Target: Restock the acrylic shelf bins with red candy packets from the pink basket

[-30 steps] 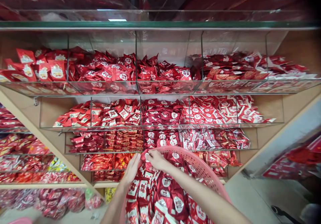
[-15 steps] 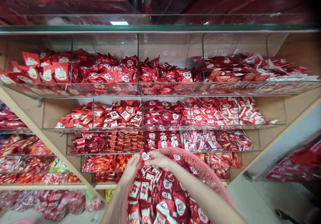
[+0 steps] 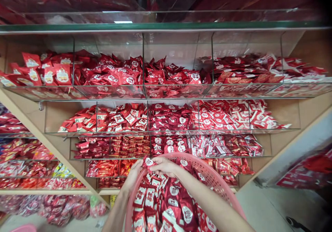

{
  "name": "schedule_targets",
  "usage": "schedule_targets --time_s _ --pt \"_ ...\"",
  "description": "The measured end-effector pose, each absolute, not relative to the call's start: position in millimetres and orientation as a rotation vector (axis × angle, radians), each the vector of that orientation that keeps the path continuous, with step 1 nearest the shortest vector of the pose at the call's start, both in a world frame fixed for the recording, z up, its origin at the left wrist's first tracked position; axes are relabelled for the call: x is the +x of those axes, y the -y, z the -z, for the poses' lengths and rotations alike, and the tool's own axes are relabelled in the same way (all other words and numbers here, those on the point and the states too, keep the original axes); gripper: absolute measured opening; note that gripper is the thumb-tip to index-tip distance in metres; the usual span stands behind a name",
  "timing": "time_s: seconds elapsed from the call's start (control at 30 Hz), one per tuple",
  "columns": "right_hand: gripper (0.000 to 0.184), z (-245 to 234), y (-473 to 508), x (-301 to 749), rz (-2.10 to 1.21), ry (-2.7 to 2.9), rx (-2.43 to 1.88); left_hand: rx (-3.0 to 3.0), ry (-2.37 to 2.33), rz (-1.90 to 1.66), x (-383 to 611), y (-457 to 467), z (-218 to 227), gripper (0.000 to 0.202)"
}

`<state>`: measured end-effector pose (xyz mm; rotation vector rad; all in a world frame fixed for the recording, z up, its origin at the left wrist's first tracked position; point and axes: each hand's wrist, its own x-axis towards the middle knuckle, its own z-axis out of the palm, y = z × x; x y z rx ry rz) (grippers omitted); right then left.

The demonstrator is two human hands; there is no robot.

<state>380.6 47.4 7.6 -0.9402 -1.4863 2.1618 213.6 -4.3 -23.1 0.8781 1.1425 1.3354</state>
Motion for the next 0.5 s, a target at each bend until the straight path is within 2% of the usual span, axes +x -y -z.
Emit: schedule_targets --time_s 0.23,0.5 --pt "0.018 -20 -46 396 -2.067 1.387 -1.076 0.878 -1.053 -1.285 215 4 25 0.034" --pt "0.025 -45 -4 470 -1.881 1.694 -1.262 0.994 -1.101 -1.265 214 8 19 0.036"
